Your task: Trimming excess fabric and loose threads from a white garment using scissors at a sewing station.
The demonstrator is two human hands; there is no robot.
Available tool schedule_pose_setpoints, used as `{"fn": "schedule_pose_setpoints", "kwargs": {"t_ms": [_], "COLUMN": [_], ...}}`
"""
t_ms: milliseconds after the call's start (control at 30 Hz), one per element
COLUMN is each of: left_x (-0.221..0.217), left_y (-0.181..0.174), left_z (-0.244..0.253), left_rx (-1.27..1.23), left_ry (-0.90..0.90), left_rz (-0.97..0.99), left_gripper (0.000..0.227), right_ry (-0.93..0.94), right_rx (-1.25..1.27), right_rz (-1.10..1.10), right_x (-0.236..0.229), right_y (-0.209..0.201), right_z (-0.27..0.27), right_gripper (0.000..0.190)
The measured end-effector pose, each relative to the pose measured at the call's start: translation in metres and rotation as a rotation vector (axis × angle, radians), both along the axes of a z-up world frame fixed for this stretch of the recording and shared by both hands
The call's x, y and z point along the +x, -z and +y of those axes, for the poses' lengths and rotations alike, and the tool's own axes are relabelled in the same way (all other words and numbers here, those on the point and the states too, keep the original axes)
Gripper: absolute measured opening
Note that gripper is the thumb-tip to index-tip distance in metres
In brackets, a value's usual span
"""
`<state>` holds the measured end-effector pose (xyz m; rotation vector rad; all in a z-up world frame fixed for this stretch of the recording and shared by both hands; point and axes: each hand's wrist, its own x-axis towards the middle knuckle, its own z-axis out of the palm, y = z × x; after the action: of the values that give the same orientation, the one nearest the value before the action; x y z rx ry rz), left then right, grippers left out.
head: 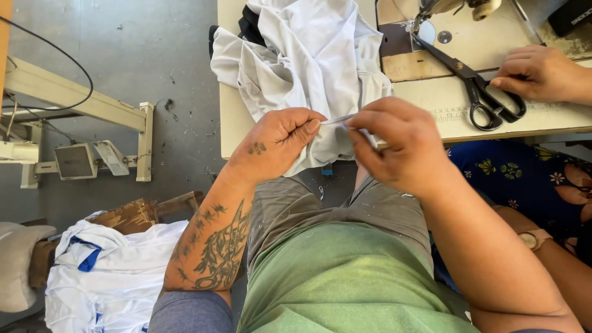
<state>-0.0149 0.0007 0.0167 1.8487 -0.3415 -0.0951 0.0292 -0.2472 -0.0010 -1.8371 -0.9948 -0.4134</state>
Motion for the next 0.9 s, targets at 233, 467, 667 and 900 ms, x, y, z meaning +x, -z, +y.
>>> {"fn": "schedule_pose_setpoints", "kwargs": {"t_ms": [233,467,667,900], "left_x": [0.003,0.002,0.007,-0.003], "left_y": [0.0,0.02,0.011,0.013], "left_z": [-0.01,0.012,-0.004,0.031], "left_rx": [0.217,0.24,0.319,0.497], "left_ry": [-0.031,-0.131,-0.112,-0.137], "left_rz": [-0.135,0.017,0.243,0.052], "left_gripper": [0.024,0.028,0.03,0.036], "right_ry": [-0.021,-0.166,-0.415,0.047], "right_rx": [-0.005,0.285,0.106,-0.245], "right_rz": [0.06,0.324,0.234,0.506], "right_x": [-0.008,0.002,-0.011,0.068], "right_y": [-0.012,0.004,-0.01,0.092], "right_z": [0.014,0.01,0.016,-0.022], "right_gripper": [0.01,0.013,0.027,0.019]}}
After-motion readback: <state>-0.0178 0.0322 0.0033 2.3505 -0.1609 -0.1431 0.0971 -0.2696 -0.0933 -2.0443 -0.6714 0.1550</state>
